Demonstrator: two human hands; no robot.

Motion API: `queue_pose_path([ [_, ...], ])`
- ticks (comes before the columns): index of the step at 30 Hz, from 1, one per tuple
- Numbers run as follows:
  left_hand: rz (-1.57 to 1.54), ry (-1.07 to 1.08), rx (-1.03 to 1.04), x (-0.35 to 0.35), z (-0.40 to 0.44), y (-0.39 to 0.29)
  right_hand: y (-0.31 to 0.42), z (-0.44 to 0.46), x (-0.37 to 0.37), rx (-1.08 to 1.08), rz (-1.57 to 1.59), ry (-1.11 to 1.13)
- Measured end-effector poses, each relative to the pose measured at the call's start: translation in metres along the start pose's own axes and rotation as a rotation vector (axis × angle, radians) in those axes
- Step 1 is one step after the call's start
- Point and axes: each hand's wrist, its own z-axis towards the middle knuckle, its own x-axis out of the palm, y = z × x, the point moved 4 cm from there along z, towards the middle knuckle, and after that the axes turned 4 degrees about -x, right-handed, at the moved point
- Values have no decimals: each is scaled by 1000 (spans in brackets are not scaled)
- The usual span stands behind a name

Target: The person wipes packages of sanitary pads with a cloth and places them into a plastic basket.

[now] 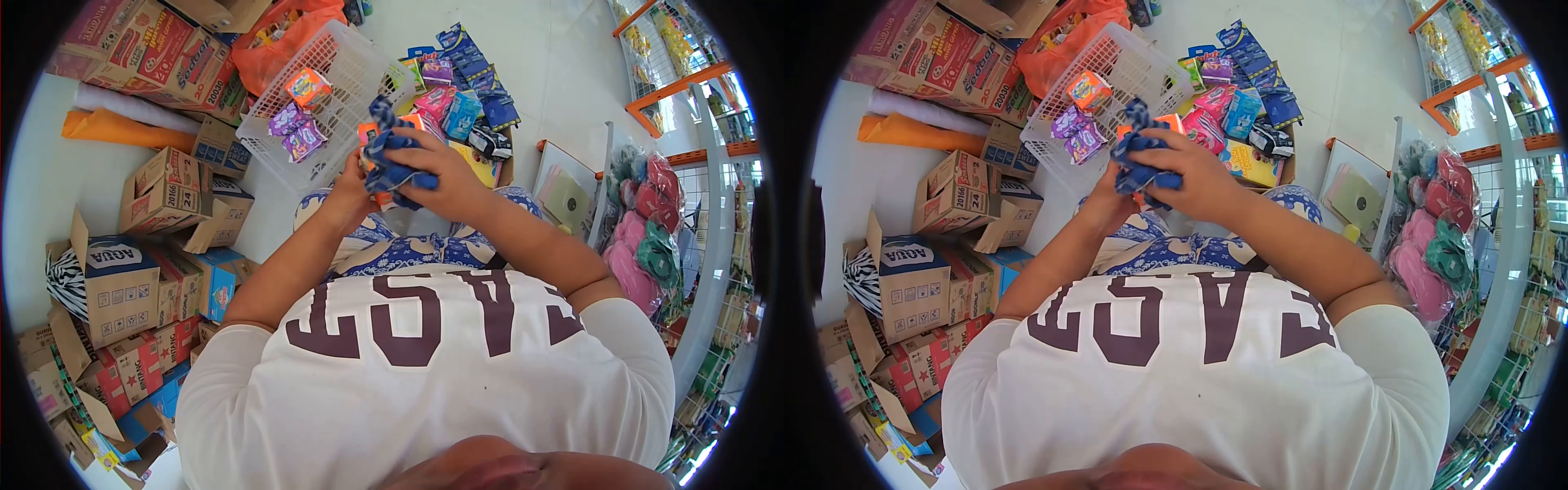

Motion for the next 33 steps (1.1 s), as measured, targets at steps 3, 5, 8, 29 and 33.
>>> queue_pose_path([
  [3, 38, 49, 61, -8, 11, 11, 3, 0, -1, 19, 17, 49],
  [5, 80, 79, 110, -10, 11, 13, 2, -1, -7, 35, 18, 77],
  [8, 48, 22, 124, -15, 4, 13, -7, -3, -16, 20, -31, 173],
  [29, -484, 300, -155, -61, 13, 7, -99, -30, -17, 597, 297, -228],
  [33, -494, 0, 12, -88, 45, -52, -134, -62, 9, 854, 672, -321],
])
